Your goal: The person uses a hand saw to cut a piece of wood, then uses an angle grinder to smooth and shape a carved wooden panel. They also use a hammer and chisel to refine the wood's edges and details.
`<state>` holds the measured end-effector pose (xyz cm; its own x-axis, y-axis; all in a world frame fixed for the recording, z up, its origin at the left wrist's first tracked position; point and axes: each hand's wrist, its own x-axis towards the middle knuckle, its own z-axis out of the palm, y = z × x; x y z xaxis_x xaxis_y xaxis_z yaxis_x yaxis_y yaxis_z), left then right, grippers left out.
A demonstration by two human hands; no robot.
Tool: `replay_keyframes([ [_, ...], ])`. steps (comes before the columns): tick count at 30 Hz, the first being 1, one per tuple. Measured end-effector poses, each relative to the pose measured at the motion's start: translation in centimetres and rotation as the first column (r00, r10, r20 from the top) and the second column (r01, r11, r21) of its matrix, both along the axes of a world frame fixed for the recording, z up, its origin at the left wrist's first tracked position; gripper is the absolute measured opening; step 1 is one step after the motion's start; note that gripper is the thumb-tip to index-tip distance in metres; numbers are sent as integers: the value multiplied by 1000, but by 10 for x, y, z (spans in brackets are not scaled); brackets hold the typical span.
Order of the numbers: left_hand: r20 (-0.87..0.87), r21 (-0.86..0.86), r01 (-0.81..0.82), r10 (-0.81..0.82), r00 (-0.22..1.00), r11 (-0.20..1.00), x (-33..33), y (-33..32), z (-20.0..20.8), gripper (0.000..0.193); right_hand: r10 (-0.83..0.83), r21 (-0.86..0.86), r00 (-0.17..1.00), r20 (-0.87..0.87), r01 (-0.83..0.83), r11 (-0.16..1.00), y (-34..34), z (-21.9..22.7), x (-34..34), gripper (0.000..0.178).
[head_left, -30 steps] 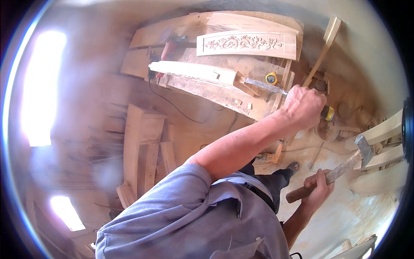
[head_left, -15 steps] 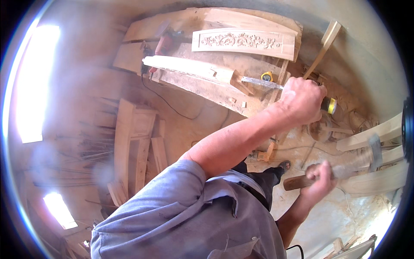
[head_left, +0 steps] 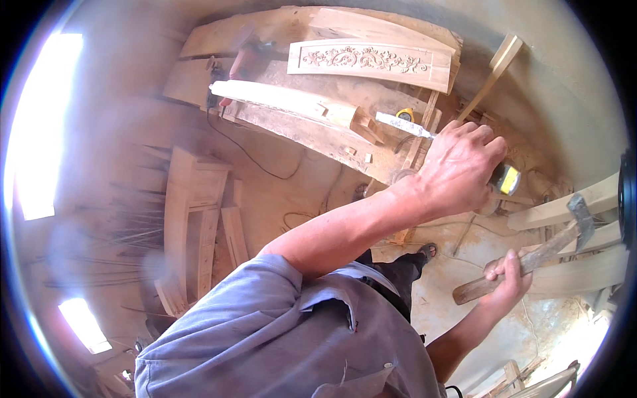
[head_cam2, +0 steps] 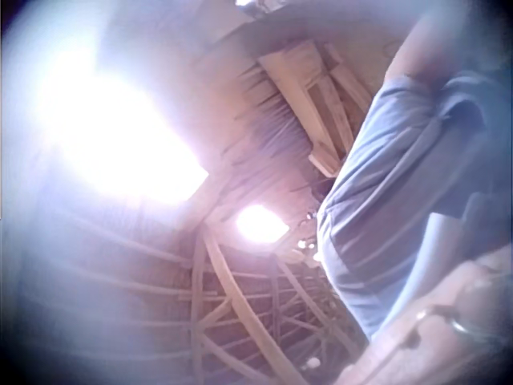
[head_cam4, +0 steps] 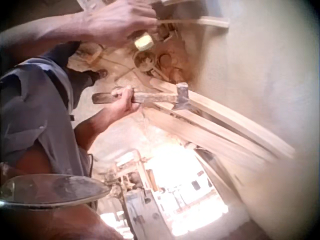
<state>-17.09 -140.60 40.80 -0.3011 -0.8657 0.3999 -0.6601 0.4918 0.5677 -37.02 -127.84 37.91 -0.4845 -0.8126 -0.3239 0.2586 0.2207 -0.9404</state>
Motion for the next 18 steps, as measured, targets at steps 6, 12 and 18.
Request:
replay_keyframes([
  [6, 74, -16, 78, -77, 994, 997, 12, 21, -9, 30, 6, 142, 997, 78, -18, 990, 34, -23, 27, 15],
  [12, 81, -37, 97, -93, 992, 995, 12, 21, -18, 31, 35, 176, 985, 166, -65, 982, 47, -39, 31, 14],
  [18, 82, -49, 95, -91, 993, 994, 5, 24, -24, 31, 31, 170, 989, 147, -56, 984, 50, -36, 30, 14],
])
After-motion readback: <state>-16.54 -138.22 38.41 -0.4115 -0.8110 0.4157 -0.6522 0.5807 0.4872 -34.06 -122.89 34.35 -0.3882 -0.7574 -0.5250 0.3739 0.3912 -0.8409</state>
